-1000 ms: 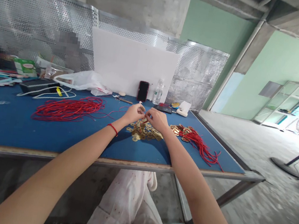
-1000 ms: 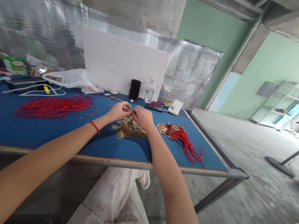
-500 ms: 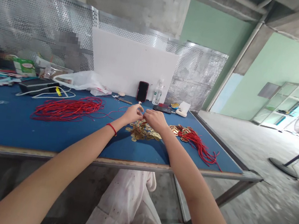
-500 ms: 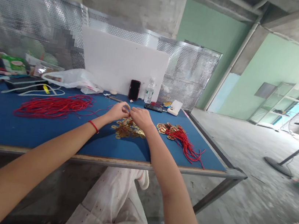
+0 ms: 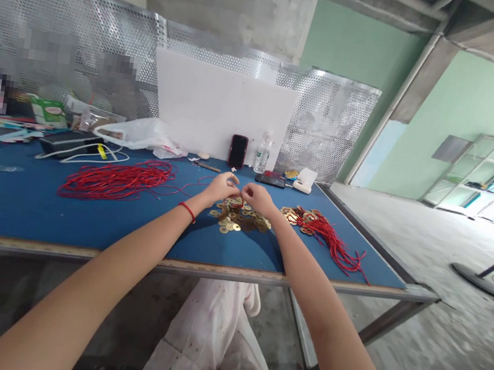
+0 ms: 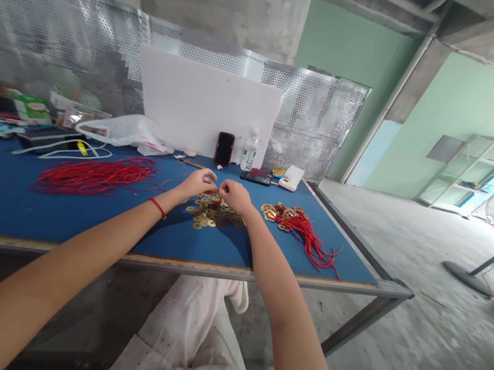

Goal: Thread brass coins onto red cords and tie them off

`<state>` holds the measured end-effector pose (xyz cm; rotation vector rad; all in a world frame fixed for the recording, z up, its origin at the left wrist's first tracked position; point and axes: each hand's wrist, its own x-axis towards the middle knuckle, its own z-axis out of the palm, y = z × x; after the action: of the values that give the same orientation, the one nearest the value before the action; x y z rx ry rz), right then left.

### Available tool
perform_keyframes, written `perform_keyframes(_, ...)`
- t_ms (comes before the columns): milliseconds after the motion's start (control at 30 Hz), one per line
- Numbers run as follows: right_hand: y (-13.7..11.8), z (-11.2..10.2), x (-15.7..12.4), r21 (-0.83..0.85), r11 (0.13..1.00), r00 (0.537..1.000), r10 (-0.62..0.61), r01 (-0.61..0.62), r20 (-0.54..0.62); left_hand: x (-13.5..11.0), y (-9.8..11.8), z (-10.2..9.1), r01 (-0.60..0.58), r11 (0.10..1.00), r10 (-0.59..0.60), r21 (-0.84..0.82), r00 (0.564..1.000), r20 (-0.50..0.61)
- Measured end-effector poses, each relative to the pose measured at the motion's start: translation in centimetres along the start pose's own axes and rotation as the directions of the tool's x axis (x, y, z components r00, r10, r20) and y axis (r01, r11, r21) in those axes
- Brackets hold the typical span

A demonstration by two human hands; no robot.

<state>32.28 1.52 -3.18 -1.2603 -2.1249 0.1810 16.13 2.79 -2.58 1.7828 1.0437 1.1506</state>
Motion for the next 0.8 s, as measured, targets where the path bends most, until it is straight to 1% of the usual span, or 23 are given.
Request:
perform_keyframes(67,0.31,-0.02,0.27,0.195,0.981,0.999,-0.001,-0.009,0.053,-0.03,0.05,0.02,0.036,0.997,-0.036,-0.066,0.999,-0.007)
perform_keyframes(167,0.73,-0.07,0.47,0.429,0.902,0.993,-0.003,-0.048,0.119,0.0,0.05,0.01,0.121,0.977,-0.121,-0.177,0.993,0.016)
perform_keyframes(233,0.89,-0.06,0.48,0.507,0.859,0.993,0.01,-0.071,0.121,0.03,0.06,-0.02,0.166,0.961,-0.162,-0.223,0.986,0.036)
perform_keyframes(300,0.9,0.01,0.44,0.54,0.838,0.994,0.026,-0.081,0.109,0.02,0.11,-0.05,0.183,0.951,-0.177,-0.248,0.983,0.046)
perform_keyframes(367,0.78,0.11,0.39,0.531,0.844,0.995,0.033,-0.078,0.094,-0.01,0.18,-0.08,0.193,0.944,-0.187,-0.266,0.981,0.048)
perform_keyframes(533,0.37,0.3,0.28,0.448,0.894,0.998,0.009,-0.034,0.058,-0.09,0.4,-0.14,0.216,0.928,-0.215,-0.303,0.976,0.04)
perform_keyframes(700,0.39,0.35,0.32,0.331,0.943,1.0,-0.008,0.014,-0.02,-0.21,0.61,-0.16,0.195,0.952,-0.195,-0.237,0.981,0.027)
perform_keyframes(800,0.46,0.25,0.31,0.238,0.971,0.999,-0.025,0.033,-0.039,-0.38,0.79,-0.1,0.172,0.96,-0.166,-0.221,0.985,0.047)
